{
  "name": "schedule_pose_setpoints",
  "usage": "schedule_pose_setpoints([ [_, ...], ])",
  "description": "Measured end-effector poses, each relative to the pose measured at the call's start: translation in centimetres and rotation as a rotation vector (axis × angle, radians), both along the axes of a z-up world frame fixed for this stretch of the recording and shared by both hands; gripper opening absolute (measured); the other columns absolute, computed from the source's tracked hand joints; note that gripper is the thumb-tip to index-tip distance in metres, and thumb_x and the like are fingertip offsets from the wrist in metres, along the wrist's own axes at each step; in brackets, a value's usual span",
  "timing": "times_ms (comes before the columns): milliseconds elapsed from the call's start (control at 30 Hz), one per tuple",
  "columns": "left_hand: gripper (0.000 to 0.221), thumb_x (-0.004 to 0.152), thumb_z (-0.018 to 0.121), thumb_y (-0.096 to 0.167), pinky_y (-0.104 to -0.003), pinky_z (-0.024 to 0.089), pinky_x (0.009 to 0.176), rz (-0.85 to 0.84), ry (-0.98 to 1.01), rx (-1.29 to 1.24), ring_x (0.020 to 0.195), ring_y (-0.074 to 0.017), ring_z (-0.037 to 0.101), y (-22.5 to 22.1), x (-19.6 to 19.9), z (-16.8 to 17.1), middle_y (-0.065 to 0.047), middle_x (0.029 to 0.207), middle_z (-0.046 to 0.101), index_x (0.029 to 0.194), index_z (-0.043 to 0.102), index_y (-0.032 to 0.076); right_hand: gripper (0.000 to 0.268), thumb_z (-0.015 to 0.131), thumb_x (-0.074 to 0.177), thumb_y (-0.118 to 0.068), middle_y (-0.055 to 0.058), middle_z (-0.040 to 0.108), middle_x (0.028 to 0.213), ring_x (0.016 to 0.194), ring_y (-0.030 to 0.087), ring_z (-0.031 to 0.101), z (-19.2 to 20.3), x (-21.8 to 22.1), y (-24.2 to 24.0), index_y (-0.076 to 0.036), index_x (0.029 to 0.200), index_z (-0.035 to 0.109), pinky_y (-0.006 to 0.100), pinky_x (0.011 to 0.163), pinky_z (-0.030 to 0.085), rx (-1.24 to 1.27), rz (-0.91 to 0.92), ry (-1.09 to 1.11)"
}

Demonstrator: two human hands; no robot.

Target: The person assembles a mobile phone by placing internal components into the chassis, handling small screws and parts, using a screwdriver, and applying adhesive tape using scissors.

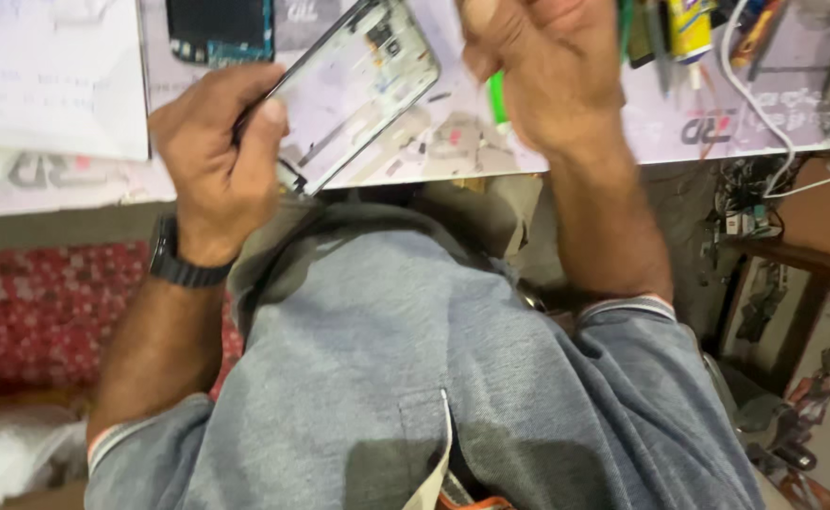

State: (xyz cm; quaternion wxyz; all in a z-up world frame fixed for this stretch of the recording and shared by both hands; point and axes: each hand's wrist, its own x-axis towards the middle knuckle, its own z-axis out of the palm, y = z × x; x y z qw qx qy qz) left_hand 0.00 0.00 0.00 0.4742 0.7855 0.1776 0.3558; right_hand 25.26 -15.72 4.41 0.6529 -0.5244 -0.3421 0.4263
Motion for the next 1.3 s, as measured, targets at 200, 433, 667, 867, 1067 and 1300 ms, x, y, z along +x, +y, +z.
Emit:
schedule_pose_setpoints([
  [200,0.010,0.116,0.065,0.002,-0.024,0.051,0.066,-0.030,-0.071,-0.090,0.073,-0.0132,0.067,2.0,0.5,-1.9,-0.011,0.087,0.070,0.120,0.067,-0.006,0.021,0.062,0.117,-0.015,0.007,0.062,0.092,0.069,0.010,0.052,-0.6,-0.1,0.6,0.003,0.106,0.064,0.027,0.065,0.051,-0.016,0.047,0.165],
  [433,0.012,0.117,0.064,0.005,-0.023,0.049,0.064,-0.032,-0.069,-0.120,0.069,-0.0117,0.065,2.1,0.6,-1.9,-0.009,0.081,0.068,0.118,0.066,-0.007,0.017,0.054,0.105,-0.011,0.004,0.062,0.083,0.061,0.011,0.055,0.6,-1.3,-2.7,-0.002,0.095,0.063,0.024,0.054,0.048,-0.065,0.170,-0.490],
  [667,0.015,0.118,0.064,0.008,-0.022,0.048,0.063,-0.054,-0.104,-0.221,0.068,-0.0103,0.063,2.4,0.5,-2.3,-0.008,0.081,0.068,0.120,0.066,-0.007,0.010,0.069,0.095,-0.001,0.013,0.074,0.097,0.084,0.025,0.074,3.3,-4.6,-3.8,-0.002,0.105,0.069,0.034,0.072,0.060,-0.070,0.425,-0.905],
  [867,0.017,0.119,0.063,0.010,-0.021,0.048,0.063,-0.086,-0.138,-0.283,0.068,-0.0097,0.063,2.7,0.4,-2.9,-0.008,0.081,0.068,0.120,0.065,-0.007,0.012,0.074,0.095,-0.004,0.011,0.074,0.094,0.084,0.024,0.075,2.8,-5.5,-2.9,-0.001,0.106,0.070,0.033,0.071,0.061,-0.086,0.447,-0.846],
  [1067,0.019,0.119,0.064,0.012,-0.023,0.048,0.062,-0.055,-0.157,-0.295,0.068,-0.0109,0.061,2.7,0.4,-2.9,-0.010,0.085,0.068,0.120,0.064,-0.008,0.018,0.072,0.092,-0.009,0.014,0.073,0.097,0.086,0.026,0.073,1.4,-6.7,-2.5,0.001,0.107,0.069,0.035,0.070,0.061,0.023,0.482,-1.005],
  [1300,0.023,0.122,0.065,0.013,-0.026,0.043,0.059,-0.008,-0.221,-0.319,0.062,-0.0152,0.058,2.5,0.0,-3.3,-0.012,0.078,0.064,0.110,0.062,-0.007,0.010,0.070,0.108,-0.011,0.012,0.070,0.100,0.089,0.023,0.068,-1.4,-3.8,-3.8,-0.002,0.111,0.070,0.034,0.076,0.055,-0.116,0.293,-1.483],
])
